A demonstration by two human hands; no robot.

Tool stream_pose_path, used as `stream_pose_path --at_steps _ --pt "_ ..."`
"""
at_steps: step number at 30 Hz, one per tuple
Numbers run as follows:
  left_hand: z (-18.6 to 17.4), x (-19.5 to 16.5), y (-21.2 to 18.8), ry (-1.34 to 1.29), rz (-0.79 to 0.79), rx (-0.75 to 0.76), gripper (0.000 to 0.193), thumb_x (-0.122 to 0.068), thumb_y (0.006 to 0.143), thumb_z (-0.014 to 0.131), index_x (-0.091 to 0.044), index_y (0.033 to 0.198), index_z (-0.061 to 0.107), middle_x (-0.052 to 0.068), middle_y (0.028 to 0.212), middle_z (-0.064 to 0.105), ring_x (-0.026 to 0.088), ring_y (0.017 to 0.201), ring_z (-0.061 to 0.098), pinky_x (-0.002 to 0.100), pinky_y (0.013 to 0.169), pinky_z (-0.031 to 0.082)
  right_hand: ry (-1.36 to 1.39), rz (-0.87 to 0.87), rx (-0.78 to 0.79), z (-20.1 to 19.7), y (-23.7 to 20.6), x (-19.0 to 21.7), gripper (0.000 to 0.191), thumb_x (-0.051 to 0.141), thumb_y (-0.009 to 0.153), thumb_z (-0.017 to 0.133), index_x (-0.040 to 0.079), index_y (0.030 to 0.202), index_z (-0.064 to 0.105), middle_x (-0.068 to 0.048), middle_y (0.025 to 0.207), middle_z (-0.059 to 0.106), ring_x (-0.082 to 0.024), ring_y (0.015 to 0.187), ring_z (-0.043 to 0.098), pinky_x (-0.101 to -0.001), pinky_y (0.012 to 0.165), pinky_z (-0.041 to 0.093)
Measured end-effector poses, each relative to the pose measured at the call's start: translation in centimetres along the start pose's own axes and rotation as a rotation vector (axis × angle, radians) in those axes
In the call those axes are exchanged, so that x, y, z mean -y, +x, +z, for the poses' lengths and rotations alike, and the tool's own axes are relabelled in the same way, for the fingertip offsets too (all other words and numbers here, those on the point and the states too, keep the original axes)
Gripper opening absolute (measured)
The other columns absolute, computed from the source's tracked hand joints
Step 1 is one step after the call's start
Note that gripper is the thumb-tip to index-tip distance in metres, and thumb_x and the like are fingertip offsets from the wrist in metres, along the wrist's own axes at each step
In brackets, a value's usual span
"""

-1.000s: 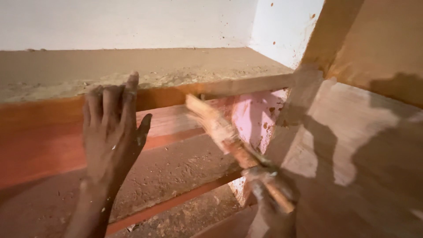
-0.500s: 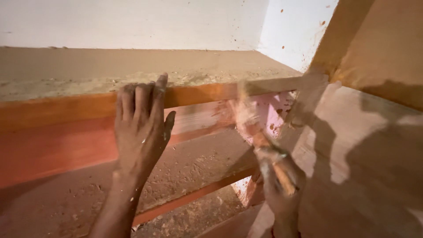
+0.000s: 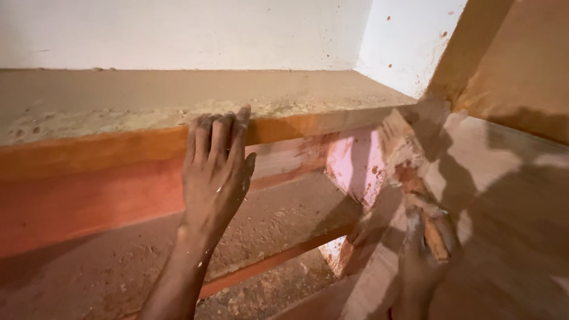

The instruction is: The person paints the vertical risers of concrete stairs with a light pinkish-orange paint using a wide brush. They repeatedly dip the brush into a small container and apply paint in horizontal strokes, working from the top step downward.

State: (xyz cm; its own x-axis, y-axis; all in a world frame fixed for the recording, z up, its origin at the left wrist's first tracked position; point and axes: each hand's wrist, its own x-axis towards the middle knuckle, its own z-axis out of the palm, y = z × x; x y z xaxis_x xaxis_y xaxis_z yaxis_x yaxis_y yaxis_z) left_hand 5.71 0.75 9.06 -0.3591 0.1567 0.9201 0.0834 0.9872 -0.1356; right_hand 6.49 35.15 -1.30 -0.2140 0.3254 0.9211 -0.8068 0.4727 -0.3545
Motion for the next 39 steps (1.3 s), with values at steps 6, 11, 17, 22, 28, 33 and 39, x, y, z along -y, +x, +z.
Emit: stream_pose_path --at_steps 6,11,17,22,28,33,39 --pt "0.8 -1.2 0.3 -0.040 -0.033 -0.022 0.091 -0.027 0.083 0.084 -0.005 0.159 0.039 0.015 0.137 0.053 0.035 0.132 0.048 0.052 0.124 0.036 0.030 -0.040 0.148 4.3 -0.1 -0.6 0.018 -0.001 0.098 0.066 0.002 0.115 0.070 -0.013 0.100 0.075 -0.018 0.075 0.071 -0.0272 0.066 0.063" --pt "2.0 -1.8 1.4 -0.015 -0.051 -0.010 0.092 -0.027 0.078 0.086 -0.002 0.155 0.042 0.017 0.132 0.052 0.036 0.127 0.047 0.053 0.119 0.037 0.431 -0.060 0.244 4.4 -2.0 -2.1 0.011 0.011 0.104 0.062 0.004 0.111 0.068 -0.014 0.109 0.075 -0.024 0.097 0.076 -0.0359 0.084 0.067" --pt "3.1 -2.8 1.8 -0.033 -0.103 -0.011 0.091 -0.024 0.077 0.089 -0.002 0.154 0.044 0.016 0.129 0.052 0.037 0.126 0.046 0.051 0.117 0.041 0.150 0.150 0.129 2.7 1.3 -6.5 0.006 -0.001 0.100 0.065 -0.004 0.103 0.069 -0.015 0.091 0.072 -0.019 0.072 0.061 -0.0283 0.068 0.050" --pt "3.4 -3.3 2.5 -0.014 -0.117 -0.036 0.092 -0.021 0.074 0.089 0.000 0.153 0.045 0.015 0.125 0.051 0.037 0.124 0.046 0.050 0.114 0.044 0.030 0.036 0.021 1.2 3.2 -7.0 0.006 -0.007 0.107 0.062 -0.008 0.113 0.063 -0.015 0.112 0.070 -0.021 0.101 0.067 -0.0304 0.090 0.055" --pt "3.0 -2.9 3.2 0.006 -0.103 -0.028 0.091 -0.022 0.076 0.089 -0.001 0.152 0.045 0.016 0.126 0.049 0.037 0.126 0.045 0.051 0.115 0.043 0.090 -0.144 0.073 4.2 4.6 -8.2 0.024 -0.015 0.103 0.054 -0.002 0.119 0.066 -0.017 0.119 0.071 -0.026 0.114 0.072 -0.0355 0.101 0.064" --pt "3.8 -2.5 3.5 -0.001 -0.089 0.020 0.090 -0.022 0.076 0.088 0.001 0.151 0.043 0.019 0.127 0.049 0.038 0.124 0.045 0.051 0.113 0.042 0.190 -0.227 0.132 7.8 2.9 -8.0 0.023 -0.011 0.103 0.059 0.001 0.122 0.065 -0.015 0.123 0.071 -0.024 0.111 0.073 -0.0366 0.094 0.067" --pt "3.1 -0.5 4.0 -0.094 -0.091 0.217 0.098 -0.021 0.085 0.080 -0.001 0.165 0.026 0.021 0.150 0.043 0.038 0.139 0.042 0.050 0.121 0.039 0.440 -0.081 0.323 9.3 -0.9 -4.4 0.013 -0.001 0.101 0.061 0.002 0.112 0.067 -0.010 0.111 0.075 -0.014 0.090 0.072 -0.0260 0.074 0.062"
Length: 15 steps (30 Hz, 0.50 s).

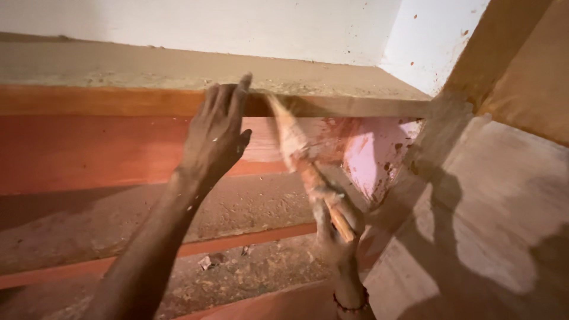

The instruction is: The person paints the vertical risers of concrete stairs with a light pinkish-orange paint using a wide brush. They repeatedly dip the brush into a small container and apply paint in horizontal strokes, working from the top step downward.

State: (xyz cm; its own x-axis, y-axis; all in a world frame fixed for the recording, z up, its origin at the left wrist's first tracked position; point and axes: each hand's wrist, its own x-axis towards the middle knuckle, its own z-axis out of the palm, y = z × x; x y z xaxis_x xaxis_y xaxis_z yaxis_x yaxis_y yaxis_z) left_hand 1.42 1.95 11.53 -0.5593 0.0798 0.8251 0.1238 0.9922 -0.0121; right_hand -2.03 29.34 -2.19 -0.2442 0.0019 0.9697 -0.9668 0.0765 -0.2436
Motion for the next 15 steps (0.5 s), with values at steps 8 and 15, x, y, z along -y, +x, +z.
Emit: stream_pose_path --at_steps 8,15 --pt "-4.9 7.0 -0.9 0.316 0.034 -0.029 0.105 -0.030 0.080 0.079 0.005 0.160 0.021 0.026 0.163 0.030 0.038 0.152 0.027 0.046 0.125 0.016 -0.319 0.107 -0.136 -1.4 1.8 0.7 0.013 -0.003 0.101 0.064 0.000 0.112 0.070 -0.010 0.105 0.074 -0.016 0.090 0.070 -0.0275 0.078 0.060" --pt "-5.0 7.6 -2.1 0.315 0.026 -0.031 0.090 -0.032 0.080 0.082 0.004 0.150 0.039 0.021 0.147 0.050 0.033 0.139 0.044 0.045 0.125 0.026 -0.398 0.035 -0.333 -1.8 4.4 2.2 0.014 0.000 0.110 0.061 0.001 0.122 0.069 -0.012 0.115 0.073 -0.020 0.107 0.070 -0.0297 0.096 0.059"
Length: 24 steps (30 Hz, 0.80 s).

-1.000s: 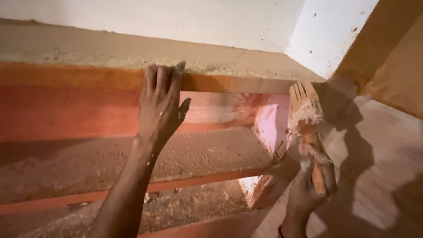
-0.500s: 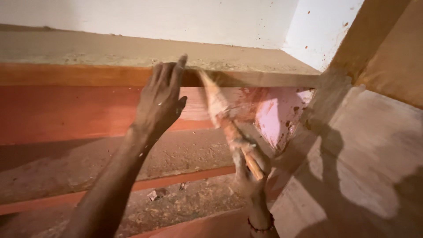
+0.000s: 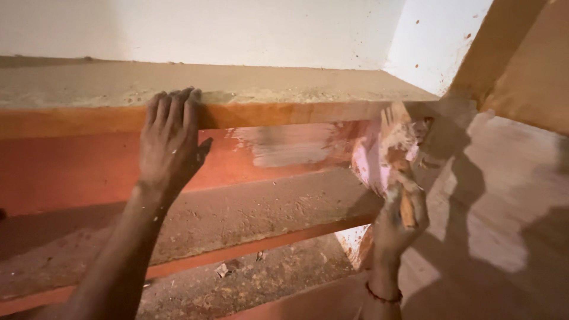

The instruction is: The person paints the vertical risers of concrete stairs with a light pinkish-orange paint using a wide brush. They repeatedly dip the brush into a small container and apply paint in horizontal strokes, working from the top step downward.

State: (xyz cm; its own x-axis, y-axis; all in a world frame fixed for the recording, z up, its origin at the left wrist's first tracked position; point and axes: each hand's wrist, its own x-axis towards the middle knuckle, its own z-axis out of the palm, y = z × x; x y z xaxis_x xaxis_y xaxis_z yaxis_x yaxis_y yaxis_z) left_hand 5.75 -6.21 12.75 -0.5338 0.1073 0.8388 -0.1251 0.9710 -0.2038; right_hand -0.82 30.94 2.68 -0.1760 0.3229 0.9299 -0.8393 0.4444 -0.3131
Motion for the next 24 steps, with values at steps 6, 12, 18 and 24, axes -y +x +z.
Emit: stream_pose_path --at_steps 6,12,18,24 --pt "-0.5 -0.6 0.1 -0.015 0.013 -0.108 0.081 -0.031 0.077 0.085 0.003 0.142 0.050 0.017 0.142 0.056 0.031 0.136 0.049 0.045 0.123 0.033 -0.029 0.341 0.287 3.0 -3.2 2.2 0.019 0.013 0.103 0.061 0.010 0.119 0.071 -0.009 0.094 0.073 -0.016 0.079 0.070 -0.0268 0.068 0.059" --pt "-0.4 -0.3 0.6 -0.001 0.027 -0.101 0.084 -0.031 0.076 0.085 0.005 0.142 0.049 0.019 0.142 0.055 0.033 0.137 0.049 0.045 0.122 0.032 0.707 0.075 0.177 3.8 -6.5 1.6 0.009 0.005 0.101 0.061 0.005 0.108 0.068 -0.010 0.103 0.071 -0.008 0.078 0.067 -0.0196 0.052 0.056" --pt "-0.1 0.0 1.0 0.010 0.041 -0.155 0.081 -0.030 0.083 0.082 0.005 0.146 0.047 0.019 0.143 0.055 0.032 0.138 0.050 0.046 0.125 0.032 -0.043 0.249 0.069 1.6 -2.8 0.2 0.008 -0.002 0.107 0.063 0.002 0.103 0.069 -0.010 0.094 0.069 -0.012 0.068 0.059 -0.0233 0.054 0.051" --pt "-0.6 0.0 1.5 0.022 0.047 -0.167 0.082 -0.034 0.081 0.082 0.007 0.143 0.048 0.019 0.140 0.057 0.032 0.135 0.050 0.046 0.122 0.032 -0.109 -0.196 0.015 1.4 -1.0 1.8 0.021 -0.007 0.110 0.054 -0.006 0.128 0.065 -0.020 0.125 0.069 -0.024 0.110 0.068 -0.0348 0.092 0.059"
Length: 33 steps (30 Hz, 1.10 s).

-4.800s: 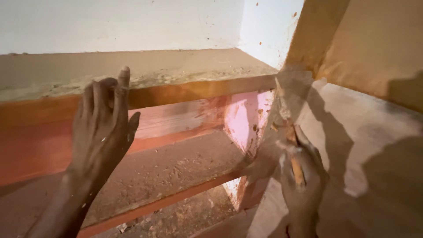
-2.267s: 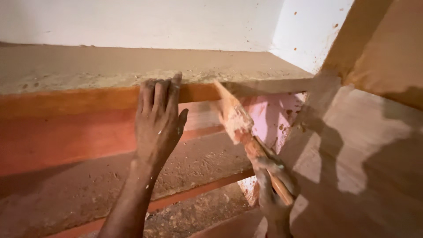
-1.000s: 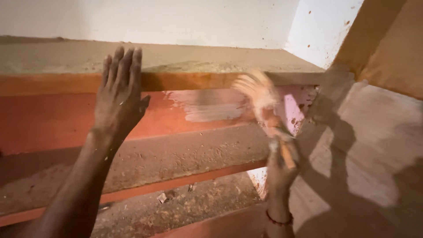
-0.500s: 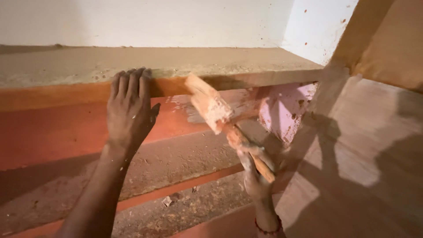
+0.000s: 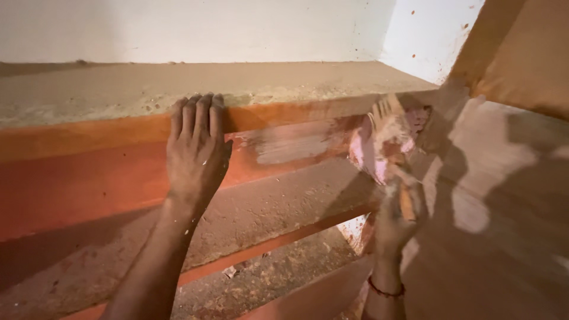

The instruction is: The person paints the vertical risers of concrete stairs with a light pinkish-orange paint using a wide brush. They repeatedly dip the brush into a small container and apply paint in horizontal strokes, working from the top step downward.

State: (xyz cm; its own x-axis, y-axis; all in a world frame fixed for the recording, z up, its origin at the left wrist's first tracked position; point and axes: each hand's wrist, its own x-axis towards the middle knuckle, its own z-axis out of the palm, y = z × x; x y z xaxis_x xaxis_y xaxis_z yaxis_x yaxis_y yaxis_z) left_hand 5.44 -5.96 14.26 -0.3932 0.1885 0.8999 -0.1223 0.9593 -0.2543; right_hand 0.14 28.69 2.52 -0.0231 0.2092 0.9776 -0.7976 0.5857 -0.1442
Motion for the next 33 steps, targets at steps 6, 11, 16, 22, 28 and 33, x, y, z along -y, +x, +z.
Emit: stream_pose_path --at_steps 6,11,16,22,28,33 --pt "-0.5 -0.3 0.1 -0.061 -0.033 -0.020 0.080 -0.033 0.080 0.084 0.006 0.142 0.050 0.018 0.140 0.057 0.032 0.135 0.051 0.046 0.124 0.033 0.198 0.181 0.228 1.7 -1.5 3.1 0.014 -0.001 0.101 0.063 0.005 0.108 0.074 -0.013 0.099 0.079 -0.001 0.061 0.062 -0.0160 0.046 0.051" --pt "-0.4 -0.2 0.3 -0.032 -0.039 -0.060 0.077 -0.031 0.082 0.085 0.005 0.141 0.051 0.018 0.141 0.057 0.031 0.135 0.050 0.047 0.124 0.033 0.884 0.286 0.091 0.1 -4.1 3.9 0.018 0.010 0.105 0.066 0.004 0.122 0.066 -0.016 0.116 0.071 -0.009 0.098 0.069 -0.0231 0.081 0.059" --pt "0.1 -0.6 0.6 -0.041 -0.053 -0.076 0.073 -0.031 0.082 0.083 0.007 0.137 0.053 0.021 0.133 0.060 0.035 0.129 0.053 0.049 0.119 0.036 0.510 0.143 0.130 0.5 -0.2 1.9 0.014 0.012 0.105 0.066 0.002 0.114 0.062 -0.017 0.113 0.073 -0.015 0.101 0.075 -0.0256 0.079 0.066" --pt "0.6 -0.7 0.6 -0.015 -0.072 -0.127 0.051 -0.021 0.095 0.076 0.002 0.136 0.056 0.016 0.138 0.060 0.029 0.133 0.054 0.047 0.124 0.036 0.329 0.200 0.057 -3.2 0.3 2.7 0.016 0.011 0.110 0.059 -0.002 0.116 0.066 -0.020 0.113 0.072 -0.023 0.098 0.072 -0.0362 0.090 0.062" --pt "1.3 -1.0 0.8 -0.008 -0.076 -0.106 0.048 -0.023 0.094 0.074 0.003 0.132 0.058 0.017 0.134 0.061 0.030 0.127 0.055 0.047 0.123 0.037 0.505 0.071 0.199 0.1 -0.6 -1.1 0.009 0.008 0.106 0.064 0.006 0.114 0.068 -0.017 0.112 0.075 -0.025 0.098 0.077 -0.0377 0.085 0.070" --pt "1.3 -1.0 0.8 0.015 -0.082 -0.124 0.048 -0.024 0.092 0.074 0.001 0.129 0.057 0.015 0.133 0.061 0.029 0.128 0.056 0.047 0.122 0.037 0.440 0.102 0.181 -1.5 -0.4 0.3 0.011 0.004 0.108 0.063 0.006 0.118 0.067 -0.018 0.116 0.073 -0.025 0.107 0.076 -0.0367 0.092 0.067"
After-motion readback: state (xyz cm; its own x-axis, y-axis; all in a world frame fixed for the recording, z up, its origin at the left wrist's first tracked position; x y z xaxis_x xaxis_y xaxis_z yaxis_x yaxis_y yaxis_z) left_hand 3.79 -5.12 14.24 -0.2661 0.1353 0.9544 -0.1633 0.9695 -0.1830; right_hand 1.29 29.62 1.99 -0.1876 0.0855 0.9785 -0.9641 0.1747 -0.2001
